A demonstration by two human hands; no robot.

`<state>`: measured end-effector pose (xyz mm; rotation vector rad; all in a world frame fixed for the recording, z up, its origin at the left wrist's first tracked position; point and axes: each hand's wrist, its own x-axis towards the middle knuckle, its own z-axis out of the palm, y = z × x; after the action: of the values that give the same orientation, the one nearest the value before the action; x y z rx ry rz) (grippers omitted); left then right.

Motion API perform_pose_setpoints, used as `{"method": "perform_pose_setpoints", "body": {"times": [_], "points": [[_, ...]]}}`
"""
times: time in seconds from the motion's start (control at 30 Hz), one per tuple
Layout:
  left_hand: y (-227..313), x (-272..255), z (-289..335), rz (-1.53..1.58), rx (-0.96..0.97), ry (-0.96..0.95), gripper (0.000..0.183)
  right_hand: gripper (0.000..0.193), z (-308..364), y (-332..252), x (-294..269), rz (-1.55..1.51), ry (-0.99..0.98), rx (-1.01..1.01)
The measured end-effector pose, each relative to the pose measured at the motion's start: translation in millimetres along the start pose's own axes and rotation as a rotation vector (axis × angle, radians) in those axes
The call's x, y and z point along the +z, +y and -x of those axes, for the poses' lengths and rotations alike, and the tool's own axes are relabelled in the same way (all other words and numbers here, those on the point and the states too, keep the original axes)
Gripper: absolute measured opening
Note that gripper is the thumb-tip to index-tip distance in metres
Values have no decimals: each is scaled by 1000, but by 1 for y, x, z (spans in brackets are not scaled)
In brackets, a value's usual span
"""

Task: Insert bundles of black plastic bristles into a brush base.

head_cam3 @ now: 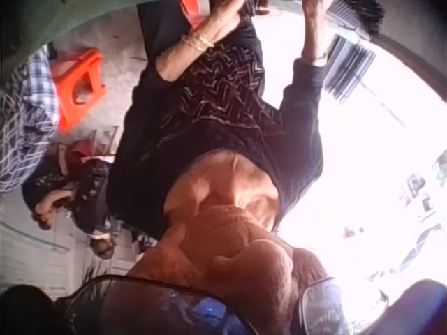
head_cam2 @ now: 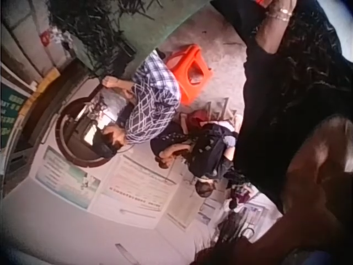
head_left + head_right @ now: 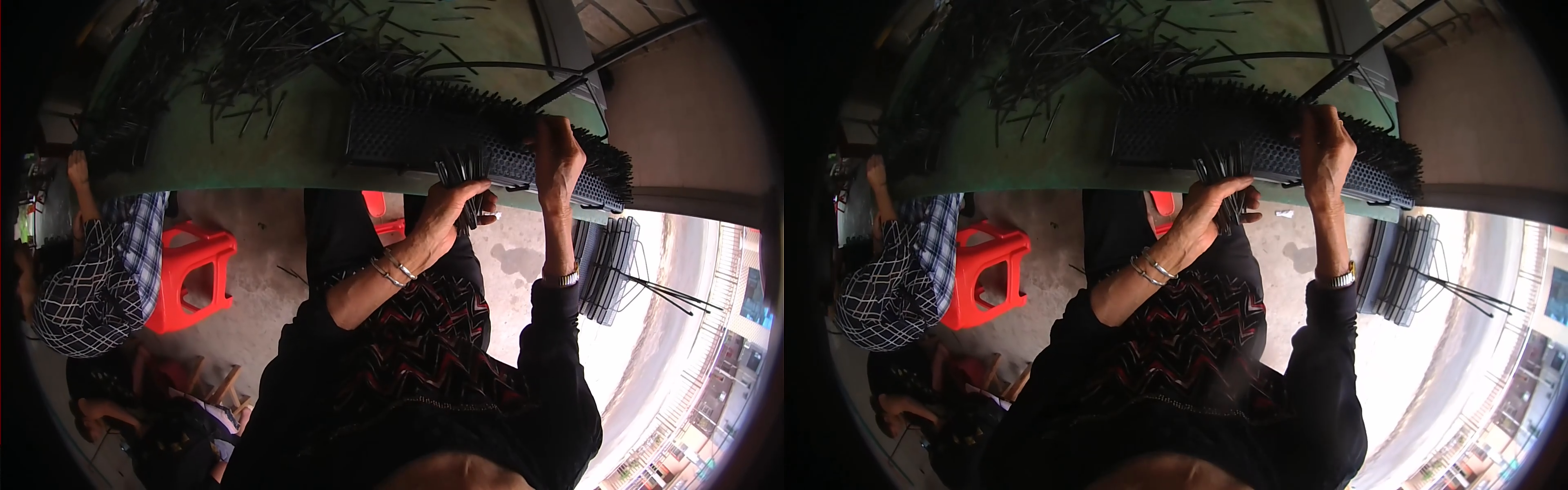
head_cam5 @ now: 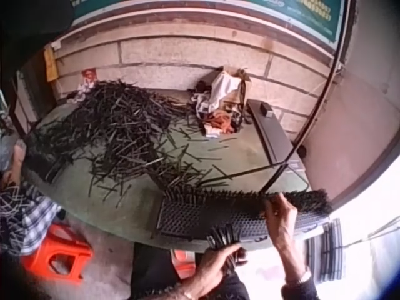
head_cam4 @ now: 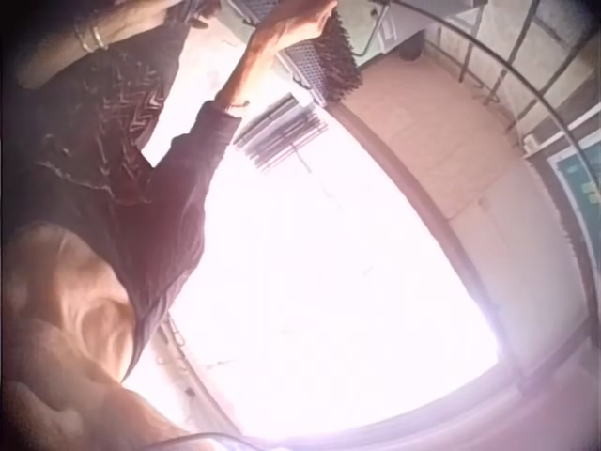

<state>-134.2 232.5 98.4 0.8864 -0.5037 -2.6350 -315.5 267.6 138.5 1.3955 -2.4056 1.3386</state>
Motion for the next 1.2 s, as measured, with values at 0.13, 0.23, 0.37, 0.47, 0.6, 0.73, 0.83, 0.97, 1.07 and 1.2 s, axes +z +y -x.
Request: {"method": "perform_pose_setpoints", "body": {"times": [0.13, 0.23, 0.37, 0.47, 0.6, 0.73, 0.83, 0.97, 1.07, 1.2], "points": [[-1, -3, -2, -3, 14, -15, 15, 10, -5, 1, 3, -6, -35, -19], [-2, -3, -4, -27, 42, -33, 16, 10, -8, -4, 3, 16, -65, -29], [-1, -1, -4, -39, 37, -38, 18, 11, -10, 11, 4, 96, -173, -128], [-1, -2, -4, -73, 61, -22, 19, 12, -5, -2, 15, 324, -33, -255], [1, 0, -3, -66, 75, -9, 21, 16, -3, -4, 16, 477, -39, -259], [3, 2, -4, -42, 71, 19, 23, 24, 3, 0, 16, 649, -16, -321], [4, 0, -2, -52, 82, -1, 22, 25, 11, -7, 12, 544, 7, -334], [6, 1, 0, -69, 85, -27, 21, 30, 23, -31, -15, -98, -397, 246], [9, 5, 4, -111, 83, -52, 23, 27, 25, -34, -19, -272, -522, 321], [11, 6, 8, -184, 31, -43, 22, 18, 27, -30, -22, -351, -590, 255]]}}
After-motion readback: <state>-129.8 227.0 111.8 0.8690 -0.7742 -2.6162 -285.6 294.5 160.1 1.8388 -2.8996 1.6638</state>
